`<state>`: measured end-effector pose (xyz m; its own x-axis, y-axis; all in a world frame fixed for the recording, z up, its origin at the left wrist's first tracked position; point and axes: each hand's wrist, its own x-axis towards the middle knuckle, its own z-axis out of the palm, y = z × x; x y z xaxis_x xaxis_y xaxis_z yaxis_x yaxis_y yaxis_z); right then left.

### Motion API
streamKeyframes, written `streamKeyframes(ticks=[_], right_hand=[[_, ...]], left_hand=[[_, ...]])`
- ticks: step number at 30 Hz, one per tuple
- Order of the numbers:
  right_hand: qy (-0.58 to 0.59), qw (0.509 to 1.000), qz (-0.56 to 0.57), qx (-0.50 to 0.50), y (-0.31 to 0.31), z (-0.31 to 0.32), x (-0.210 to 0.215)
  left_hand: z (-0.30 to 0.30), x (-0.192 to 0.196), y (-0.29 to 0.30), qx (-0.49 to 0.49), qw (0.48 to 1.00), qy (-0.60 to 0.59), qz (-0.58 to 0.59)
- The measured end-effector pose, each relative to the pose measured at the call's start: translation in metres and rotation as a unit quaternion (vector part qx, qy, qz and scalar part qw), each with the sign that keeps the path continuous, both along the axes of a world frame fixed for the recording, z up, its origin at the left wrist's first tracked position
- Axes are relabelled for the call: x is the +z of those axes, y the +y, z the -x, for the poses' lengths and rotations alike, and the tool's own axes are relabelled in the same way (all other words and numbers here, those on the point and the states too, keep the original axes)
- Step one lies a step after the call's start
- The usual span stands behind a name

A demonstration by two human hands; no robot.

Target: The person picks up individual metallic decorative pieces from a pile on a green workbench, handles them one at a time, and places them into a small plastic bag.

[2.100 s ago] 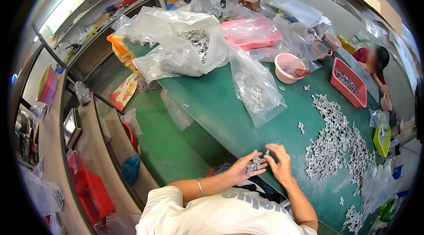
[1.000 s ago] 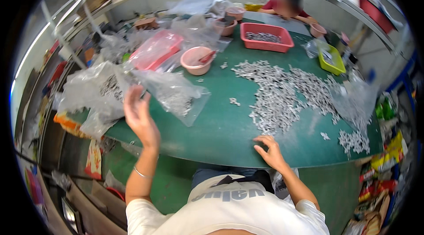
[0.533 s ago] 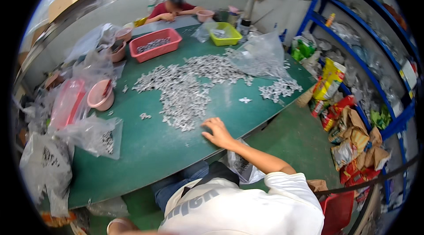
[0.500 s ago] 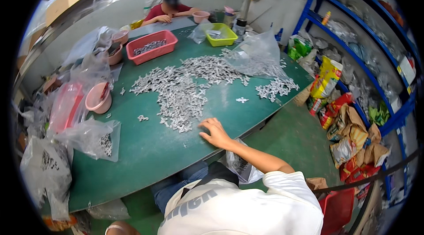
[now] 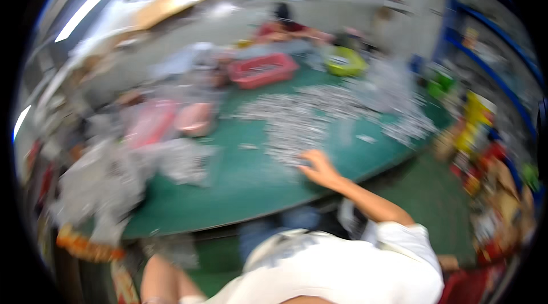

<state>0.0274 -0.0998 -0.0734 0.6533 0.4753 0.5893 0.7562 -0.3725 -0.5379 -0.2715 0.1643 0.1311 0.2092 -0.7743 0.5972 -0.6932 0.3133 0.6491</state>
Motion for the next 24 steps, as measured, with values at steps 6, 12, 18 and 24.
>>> streamKeyframes(ticks=[6, 12, 18, 24], right_hand=[[-0.03, 0.999, -0.018, 0.005, -0.043, -0.016, -0.015], [0.081, 0.996, -0.024, -0.005, -0.069, 0.066, 0.006], [0.038, 0.995, 0.007, -0.089, -0.084, 0.021, -0.001], [0.034, 0.986, 0.038, -0.157, -0.057, -0.049, -0.021]], left_hand=[[0.026, 0.039, -0.007, -0.274, 0.931, -0.194, 0.145], [0.027, 0.07, -0.046, -0.414, 0.881, -0.222, 0.051], [-0.082, 0.059, -0.059, -0.414, 0.902, -0.074, 0.103], [-0.191, -0.026, -0.042, 0.119, 0.953, 0.232, 0.152]])
